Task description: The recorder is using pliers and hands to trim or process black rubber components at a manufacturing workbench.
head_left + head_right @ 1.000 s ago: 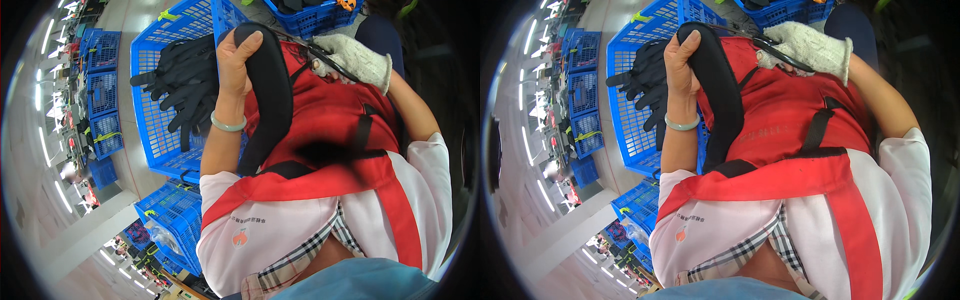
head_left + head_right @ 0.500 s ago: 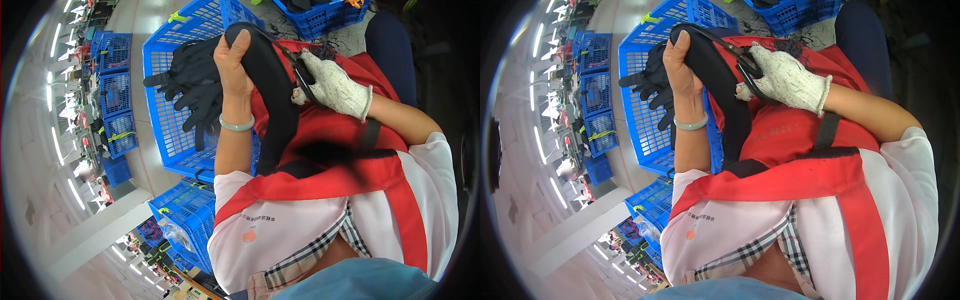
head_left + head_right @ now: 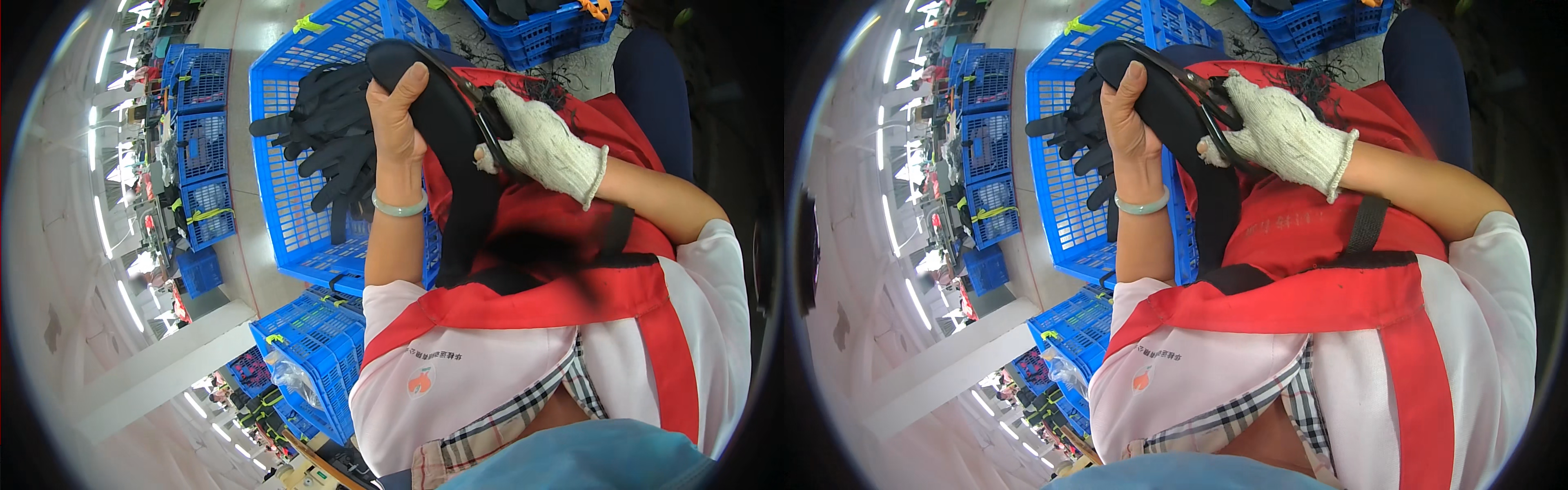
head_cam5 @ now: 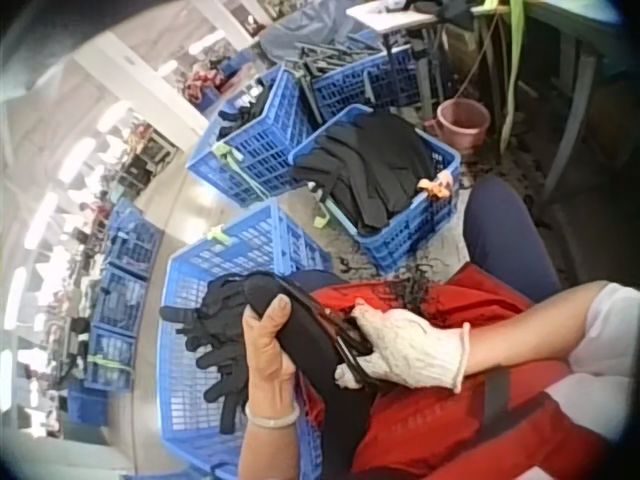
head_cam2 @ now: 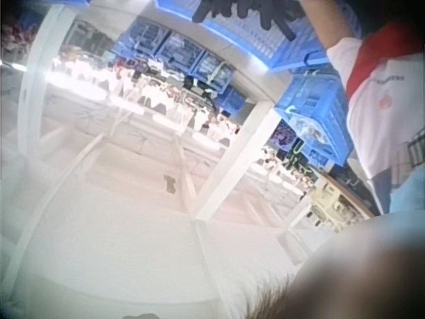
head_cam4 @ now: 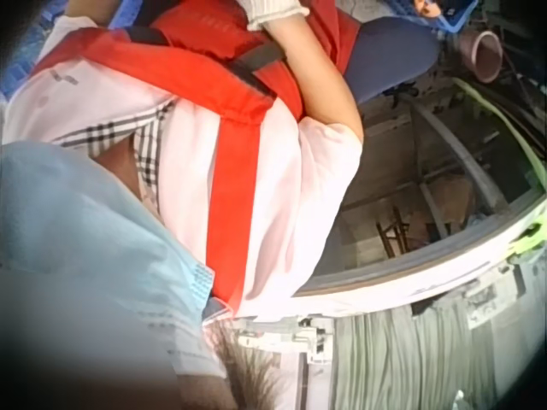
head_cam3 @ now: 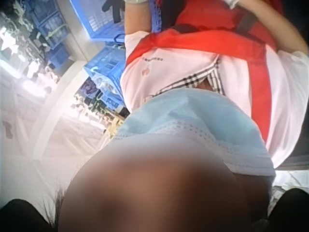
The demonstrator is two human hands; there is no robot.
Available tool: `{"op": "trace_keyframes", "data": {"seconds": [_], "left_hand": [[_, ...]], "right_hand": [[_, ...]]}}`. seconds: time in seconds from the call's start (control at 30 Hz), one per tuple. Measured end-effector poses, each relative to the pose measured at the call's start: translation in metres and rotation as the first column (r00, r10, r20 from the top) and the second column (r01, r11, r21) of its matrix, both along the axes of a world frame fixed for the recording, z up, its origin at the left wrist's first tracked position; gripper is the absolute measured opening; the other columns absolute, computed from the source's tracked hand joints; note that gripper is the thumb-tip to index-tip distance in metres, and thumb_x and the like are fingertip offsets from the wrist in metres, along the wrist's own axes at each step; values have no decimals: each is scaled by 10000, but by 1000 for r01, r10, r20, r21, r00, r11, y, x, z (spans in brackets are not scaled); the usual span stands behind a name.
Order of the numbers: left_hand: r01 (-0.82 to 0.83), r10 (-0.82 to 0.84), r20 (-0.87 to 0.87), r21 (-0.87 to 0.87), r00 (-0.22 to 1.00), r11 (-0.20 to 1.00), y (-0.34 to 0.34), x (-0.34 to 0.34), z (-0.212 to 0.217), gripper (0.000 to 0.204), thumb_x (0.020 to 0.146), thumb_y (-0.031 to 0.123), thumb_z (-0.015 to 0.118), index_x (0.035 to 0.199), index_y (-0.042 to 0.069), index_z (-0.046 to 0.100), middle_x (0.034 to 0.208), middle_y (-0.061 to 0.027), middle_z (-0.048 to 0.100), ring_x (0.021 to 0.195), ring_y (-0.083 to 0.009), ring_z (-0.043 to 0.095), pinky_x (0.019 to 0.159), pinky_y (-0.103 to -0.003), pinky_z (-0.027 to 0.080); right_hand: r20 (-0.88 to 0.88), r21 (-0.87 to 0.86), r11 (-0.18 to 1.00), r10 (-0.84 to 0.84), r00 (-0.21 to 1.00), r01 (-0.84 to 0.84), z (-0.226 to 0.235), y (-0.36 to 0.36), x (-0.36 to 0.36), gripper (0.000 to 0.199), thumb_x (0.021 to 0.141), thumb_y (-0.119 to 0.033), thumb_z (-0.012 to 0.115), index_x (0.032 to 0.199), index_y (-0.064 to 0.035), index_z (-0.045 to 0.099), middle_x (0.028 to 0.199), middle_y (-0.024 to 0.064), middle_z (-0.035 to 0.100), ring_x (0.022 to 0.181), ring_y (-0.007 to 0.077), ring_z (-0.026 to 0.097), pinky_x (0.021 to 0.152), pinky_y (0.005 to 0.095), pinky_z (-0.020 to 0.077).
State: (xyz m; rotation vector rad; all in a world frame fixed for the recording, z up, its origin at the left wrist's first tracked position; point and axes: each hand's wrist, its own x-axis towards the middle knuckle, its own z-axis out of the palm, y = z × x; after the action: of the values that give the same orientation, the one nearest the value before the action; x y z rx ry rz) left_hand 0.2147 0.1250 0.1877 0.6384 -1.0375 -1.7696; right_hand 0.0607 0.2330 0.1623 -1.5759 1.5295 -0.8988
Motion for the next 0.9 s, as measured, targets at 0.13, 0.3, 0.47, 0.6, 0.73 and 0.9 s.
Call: {"op": "trace_keyframes", "data": {"seconds": [0.13,0.3,0.47,0.6,0.73,0.9], "left_hand": [[8,-8,-10,4,1000,1000,-1,3,-2,150,791,29,723,902,34,623,811,-44,654,689,-146,650,643,-269,562],[10,-10,9,-13,1000,1000,0,2,-3,149,792,39,726,899,33,622,803,-42,651,689,-140,647,642,-267,558],[36,-36,19,-7,999,999,-3,0,-8,118,824,76,709,887,33,619,807,-36,650,693,-130,644,621,-251,548],[91,-91,-1,-23,996,996,-4,-5,-12,204,906,187,637,995,6,608,901,-47,643,805,-120,624,715,-243,521],[40,113,308,-450,945,892,5,-35,-9,385,965,286,536,1216,-4,515,1121,-100,567,1017,-187,535,914,-321,418],[225,322,420,-837,848,499,59,-21,39,282,815,26,648,1085,-30,589,1031,-137,607,941,-217,580,816,-306,467]], "right_hand": [[287,124,988,48,957,-87,8,-4,-4,522,754,-452,736,953,-10,542,693,140,624,631,259,634,591,368,477],[-4,44,998,36,999,-36,10,-5,-3,397,813,-376,710,903,-17,566,722,115,651,659,184,636,607,327,477],[538,132,983,36,842,-126,9,-7,-11,286,867,-280,663,886,-3,590,766,79,665,737,141,644,669,294,493],[555,14,1000,8,832,-19,19,-26,-19,241,907,-242,609,907,-3,578,749,62,648,727,131,634,659,305,489],[245,-47,994,111,963,-102,32,-61,-52,294,893,-212,621,1111,-23,563,711,-13,559,587,56,462,502,194,392],[216,-561,793,-135,967,236,6,-78,-96,195,840,-63,591,1024,0,594,784,69,620,705,138,602,625,273,475]]}}
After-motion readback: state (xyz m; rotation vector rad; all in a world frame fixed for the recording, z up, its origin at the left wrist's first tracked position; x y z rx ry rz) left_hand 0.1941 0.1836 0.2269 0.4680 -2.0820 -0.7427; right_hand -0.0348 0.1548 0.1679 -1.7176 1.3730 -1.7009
